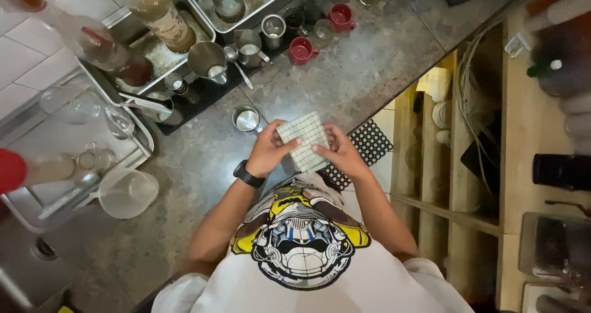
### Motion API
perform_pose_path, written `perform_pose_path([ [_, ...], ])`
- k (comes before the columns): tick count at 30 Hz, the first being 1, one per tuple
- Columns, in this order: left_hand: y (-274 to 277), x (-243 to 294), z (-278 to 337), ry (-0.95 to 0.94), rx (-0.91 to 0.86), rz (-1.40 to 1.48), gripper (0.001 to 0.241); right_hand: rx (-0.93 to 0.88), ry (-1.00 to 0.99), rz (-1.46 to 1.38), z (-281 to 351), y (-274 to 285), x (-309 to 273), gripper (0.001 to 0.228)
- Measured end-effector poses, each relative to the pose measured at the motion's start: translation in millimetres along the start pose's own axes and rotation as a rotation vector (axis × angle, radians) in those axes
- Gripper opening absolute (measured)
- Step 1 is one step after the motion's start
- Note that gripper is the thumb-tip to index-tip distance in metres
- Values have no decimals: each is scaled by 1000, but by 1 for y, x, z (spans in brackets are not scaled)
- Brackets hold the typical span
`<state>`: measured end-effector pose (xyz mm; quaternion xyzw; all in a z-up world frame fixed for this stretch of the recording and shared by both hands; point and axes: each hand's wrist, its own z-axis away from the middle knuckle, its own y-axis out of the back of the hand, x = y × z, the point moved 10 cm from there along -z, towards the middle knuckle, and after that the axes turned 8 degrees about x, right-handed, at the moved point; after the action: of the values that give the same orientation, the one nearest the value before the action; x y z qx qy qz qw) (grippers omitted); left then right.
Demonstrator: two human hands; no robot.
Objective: Wiping down a coffee shop counter and cleaning metal milk jugs with a cloth.
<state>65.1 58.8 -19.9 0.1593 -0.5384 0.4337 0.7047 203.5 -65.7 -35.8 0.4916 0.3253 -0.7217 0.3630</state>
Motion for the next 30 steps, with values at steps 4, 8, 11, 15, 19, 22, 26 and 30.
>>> perform_pose_path([
  [4,2,11,1,-71,46,-11,48,25,110,8,4,-16,-32,64],
  [8,2,16,0,-104,47,-43,51,78,121,145,-3,-4,-6,38],
  [11,4,12,5,-75,48,12,53,169,108,74,-5,4,13,31],
  [15,8,12,6,-100,52,0,55,195,141,112,7,-7,-35,23],
  [19,2,14,9,-75,42,2,55,121,39,128,14,-4,-28,15],
  [22,-3,15,9,-108,9,1,46,60,18,68,20,-9,-30,12],
  [26,-6,32,15,-153,23,-22,40,17,83,149,22,-17,-44,18],
  [30,-4,27,11,-237,-6,-109,34,12,102,193,22,-20,-43,26],
])
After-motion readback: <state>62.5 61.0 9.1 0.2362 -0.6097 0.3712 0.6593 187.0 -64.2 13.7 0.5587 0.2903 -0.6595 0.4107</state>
